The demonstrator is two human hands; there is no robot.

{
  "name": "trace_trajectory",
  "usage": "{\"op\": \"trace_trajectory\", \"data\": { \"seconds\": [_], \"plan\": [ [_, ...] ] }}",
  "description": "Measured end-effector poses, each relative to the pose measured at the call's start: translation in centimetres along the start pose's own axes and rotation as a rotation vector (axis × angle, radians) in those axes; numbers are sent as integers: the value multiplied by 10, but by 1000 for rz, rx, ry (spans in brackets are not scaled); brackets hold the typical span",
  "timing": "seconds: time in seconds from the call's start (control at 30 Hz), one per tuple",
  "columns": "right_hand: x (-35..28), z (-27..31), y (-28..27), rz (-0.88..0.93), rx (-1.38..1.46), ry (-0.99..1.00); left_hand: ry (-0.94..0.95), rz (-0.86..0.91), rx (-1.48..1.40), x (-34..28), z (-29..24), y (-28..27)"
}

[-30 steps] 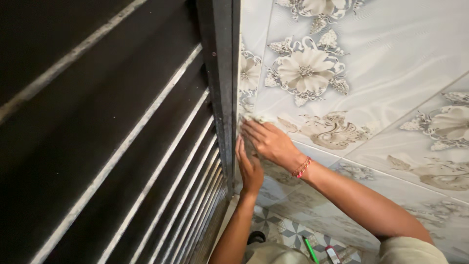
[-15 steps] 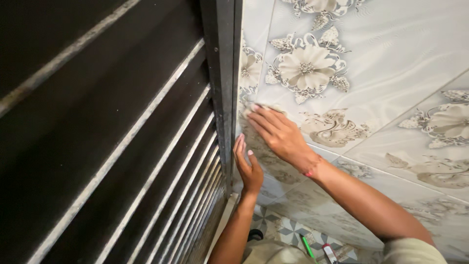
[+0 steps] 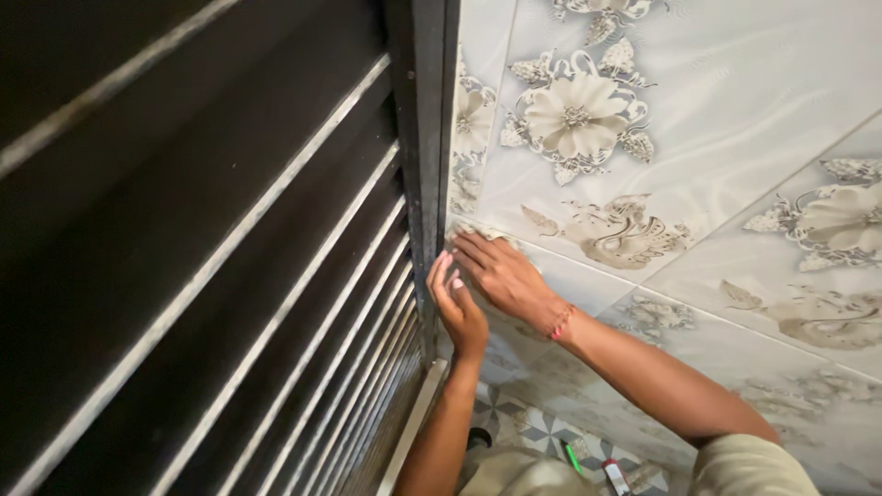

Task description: The person wipes and cleans patterned wall tiles using a cloth by hand, moving across several tiles and their grout lines.

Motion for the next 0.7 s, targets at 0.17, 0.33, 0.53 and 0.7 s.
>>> {"op": "trace_trajectory", "data": {
  "seconds": [0.17, 0.33, 0.53, 0.7],
  "plan": [
    [-17, 8, -28, -14, 111, 85, 17, 35, 131, -8, -12, 9],
    [-46, 0, -44, -101, 230, 121, -20, 189, 141, -18, -17, 35],
    [-74, -11, -47, -60, 260, 209, 204, 330, 258, -19, -18, 68],
    [-98, -10, -75, -134, 333, 201, 308, 305, 486, -26, -9, 78]
  ]
}}
Point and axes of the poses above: each hand's wrist, its own x-axis towards the middle knuckle, its own y-axis out of the palm, z = x × y, the point moved 7 cm from there along x, towards the middle knuckle, and after that the axes turned 1 degree about -y, right-handed, at the moved point
